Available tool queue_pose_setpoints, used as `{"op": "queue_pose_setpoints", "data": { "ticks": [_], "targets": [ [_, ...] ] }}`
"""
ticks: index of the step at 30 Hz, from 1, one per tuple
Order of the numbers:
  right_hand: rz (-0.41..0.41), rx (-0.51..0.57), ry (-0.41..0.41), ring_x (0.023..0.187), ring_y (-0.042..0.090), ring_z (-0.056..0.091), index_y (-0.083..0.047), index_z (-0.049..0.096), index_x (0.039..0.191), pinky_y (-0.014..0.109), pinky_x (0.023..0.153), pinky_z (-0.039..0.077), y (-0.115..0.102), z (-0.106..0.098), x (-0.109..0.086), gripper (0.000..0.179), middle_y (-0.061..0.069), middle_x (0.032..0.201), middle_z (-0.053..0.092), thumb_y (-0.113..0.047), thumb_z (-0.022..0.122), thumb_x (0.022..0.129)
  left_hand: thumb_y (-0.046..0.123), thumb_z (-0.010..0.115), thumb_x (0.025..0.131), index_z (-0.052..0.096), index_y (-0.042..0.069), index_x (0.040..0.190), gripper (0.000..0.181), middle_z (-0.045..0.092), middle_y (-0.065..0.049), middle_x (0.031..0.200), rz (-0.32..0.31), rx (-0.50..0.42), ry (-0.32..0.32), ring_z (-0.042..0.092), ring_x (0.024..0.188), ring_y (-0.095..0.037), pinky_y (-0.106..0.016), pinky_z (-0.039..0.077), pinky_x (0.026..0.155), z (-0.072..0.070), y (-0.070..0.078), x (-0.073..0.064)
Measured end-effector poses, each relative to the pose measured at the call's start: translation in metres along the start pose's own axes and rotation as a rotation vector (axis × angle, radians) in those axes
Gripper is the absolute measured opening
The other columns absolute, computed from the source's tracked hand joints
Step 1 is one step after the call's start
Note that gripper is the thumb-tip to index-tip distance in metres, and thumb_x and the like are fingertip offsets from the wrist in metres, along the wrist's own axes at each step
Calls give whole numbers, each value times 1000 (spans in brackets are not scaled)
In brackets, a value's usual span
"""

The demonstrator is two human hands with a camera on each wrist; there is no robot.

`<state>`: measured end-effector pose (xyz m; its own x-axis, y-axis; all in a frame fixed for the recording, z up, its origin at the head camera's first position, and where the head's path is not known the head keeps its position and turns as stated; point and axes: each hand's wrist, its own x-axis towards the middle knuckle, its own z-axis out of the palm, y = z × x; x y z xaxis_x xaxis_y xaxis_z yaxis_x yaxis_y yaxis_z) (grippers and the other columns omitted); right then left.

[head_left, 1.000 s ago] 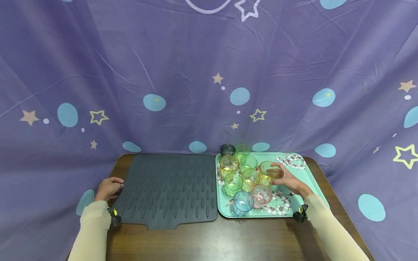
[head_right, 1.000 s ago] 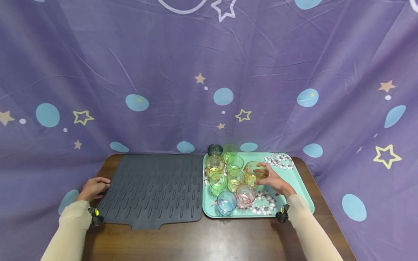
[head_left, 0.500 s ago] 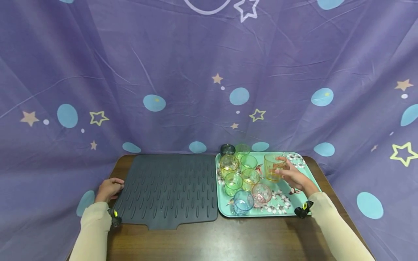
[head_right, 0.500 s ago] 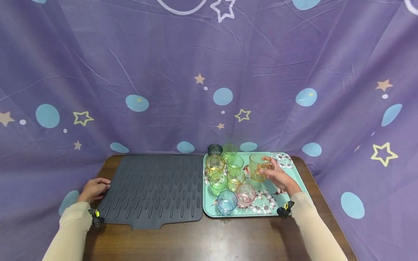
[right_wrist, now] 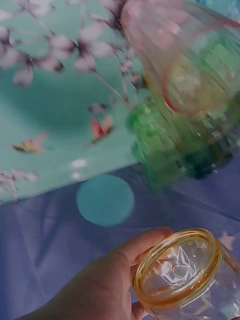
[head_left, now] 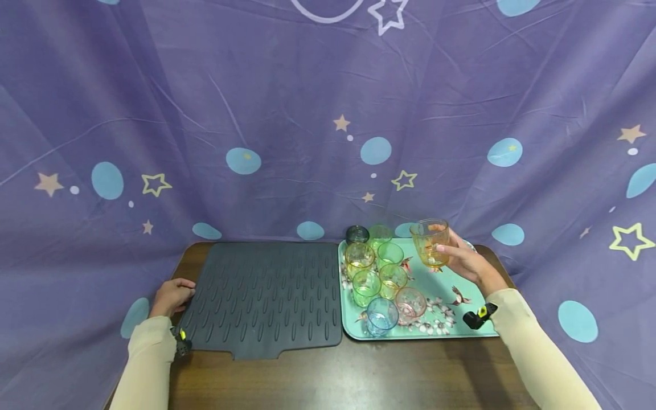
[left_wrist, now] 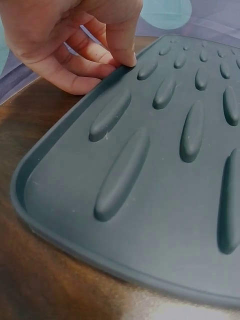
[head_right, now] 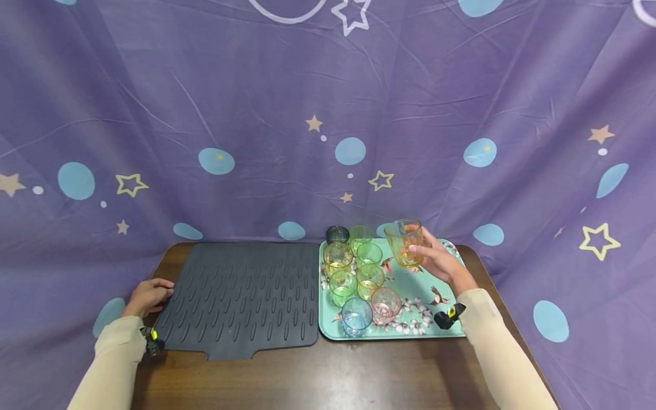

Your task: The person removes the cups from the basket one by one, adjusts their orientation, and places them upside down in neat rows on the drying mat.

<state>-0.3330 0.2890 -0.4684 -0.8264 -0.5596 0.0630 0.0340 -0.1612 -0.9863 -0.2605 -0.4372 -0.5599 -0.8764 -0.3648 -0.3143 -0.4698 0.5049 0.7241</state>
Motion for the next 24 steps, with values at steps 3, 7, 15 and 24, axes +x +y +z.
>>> {"op": "queue_pose_setpoints", "data": {
  "ticks": [3,7,15,24],
  "targets": [
    [9,-86,-6,122,13,57,-20,31,154,34,97,53,-16,7,8,53,0,143,46,-8,47,105,4,58,93,60,-9,117,27,64,-24,107,20,15,-3,65,93,-32,-43,60,69,1,-1,-1],
    [44,-241,-5,144,30,38,-17,30,154,35,104,46,-38,20,22,55,10,167,17,-10,50,104,4,57,94,59,-9,119,28,62,-28,113,32,33,-1,64,98,-37,-45,60,70,2,-1,-3],
    [115,-595,-21,140,42,40,-7,28,158,60,108,45,-84,55,56,77,22,160,31,-9,70,93,4,58,93,60,-8,118,27,62,-27,114,-7,14,0,64,98,-37,-42,59,68,1,0,-1],
    [66,-908,-164,72,17,43,-9,44,150,34,66,46,-111,105,100,78,13,115,51,-19,83,83,6,60,93,63,-5,115,25,63,-27,119,-19,36,17,64,98,-36,-39,60,66,1,-1,2]
  ]
}}
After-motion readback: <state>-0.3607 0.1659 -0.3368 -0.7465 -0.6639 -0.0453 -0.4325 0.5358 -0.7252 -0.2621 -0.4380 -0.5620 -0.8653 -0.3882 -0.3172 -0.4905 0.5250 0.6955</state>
